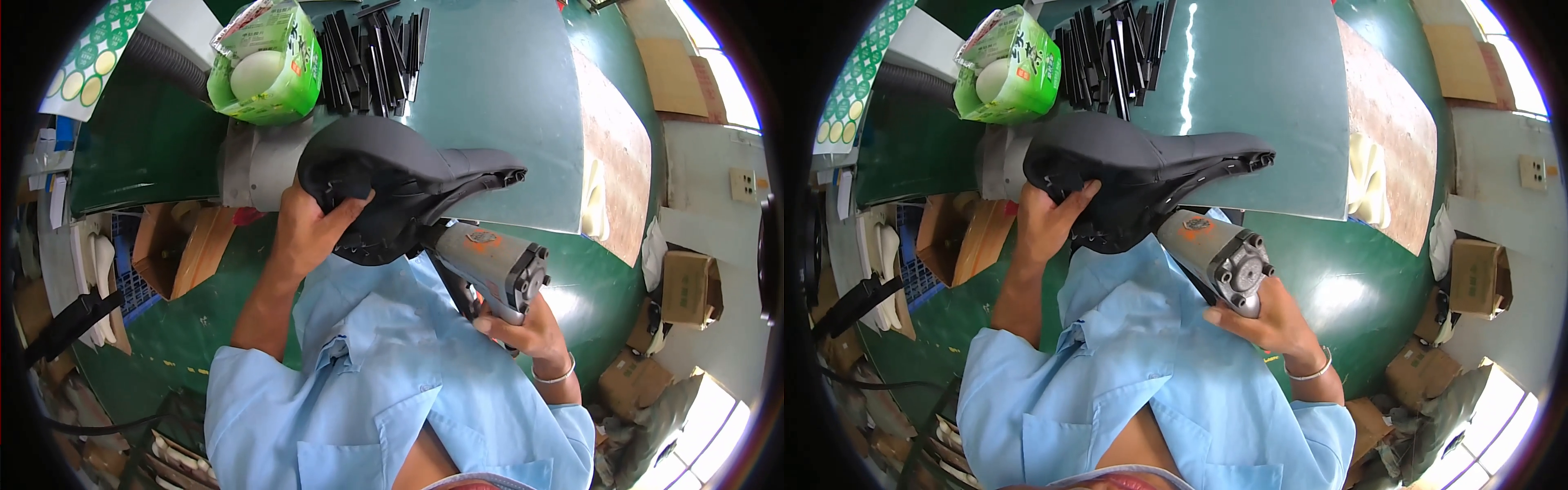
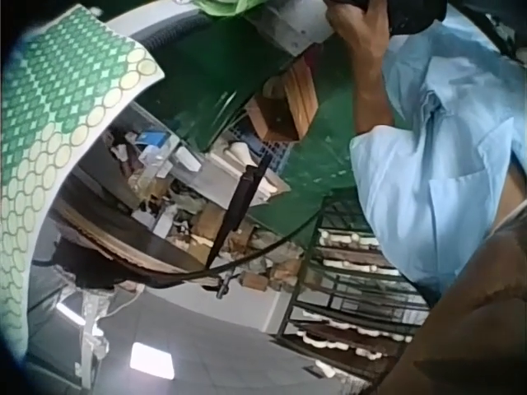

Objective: Assembling bicycle seats by stretching the cover over the base and securing it with a pneumatic stapler.

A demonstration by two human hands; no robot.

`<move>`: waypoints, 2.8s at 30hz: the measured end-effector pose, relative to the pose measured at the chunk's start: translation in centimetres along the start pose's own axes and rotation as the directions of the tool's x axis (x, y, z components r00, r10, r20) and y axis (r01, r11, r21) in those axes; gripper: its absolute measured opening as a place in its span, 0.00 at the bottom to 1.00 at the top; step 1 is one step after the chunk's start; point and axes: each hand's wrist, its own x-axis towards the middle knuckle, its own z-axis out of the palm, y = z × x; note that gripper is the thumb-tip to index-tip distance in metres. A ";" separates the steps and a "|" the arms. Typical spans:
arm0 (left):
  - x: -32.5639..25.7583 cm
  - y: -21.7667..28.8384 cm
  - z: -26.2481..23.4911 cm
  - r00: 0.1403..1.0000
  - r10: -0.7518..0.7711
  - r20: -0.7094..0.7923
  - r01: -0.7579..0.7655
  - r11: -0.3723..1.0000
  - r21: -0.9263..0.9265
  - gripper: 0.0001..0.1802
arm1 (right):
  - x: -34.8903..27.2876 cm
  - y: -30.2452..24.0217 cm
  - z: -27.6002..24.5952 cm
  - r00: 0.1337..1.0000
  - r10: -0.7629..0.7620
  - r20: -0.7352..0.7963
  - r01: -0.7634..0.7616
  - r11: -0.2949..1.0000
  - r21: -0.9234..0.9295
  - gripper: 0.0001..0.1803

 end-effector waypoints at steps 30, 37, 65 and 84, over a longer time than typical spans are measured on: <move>8.8 2.6 9.2 0.953 0.115 0.279 0.047 0.856 -0.515 0.31 | -1.7 2.5 -2.5 0.950 -0.087 -0.300 0.005 0.965 -0.264 0.16; 7.9 2.2 10.3 0.973 0.173 0.155 -0.097 0.909 -0.405 0.31 | -1.7 3.0 -0.2 0.931 -0.144 -0.337 0.053 0.963 -0.266 0.22; 3.2 6.7 11.9 0.781 0.617 0.095 -0.617 0.786 -0.027 0.33 | 1.0 2.0 0.0 0.494 -0.435 -0.752 0.831 0.490 0.263 0.40; 7.6 8.1 3.5 0.711 0.702 -0.038 -0.607 0.641 0.470 0.04 | 1.4 4.8 -4.0 0.456 -0.256 -0.852 0.723 0.665 0.187 0.29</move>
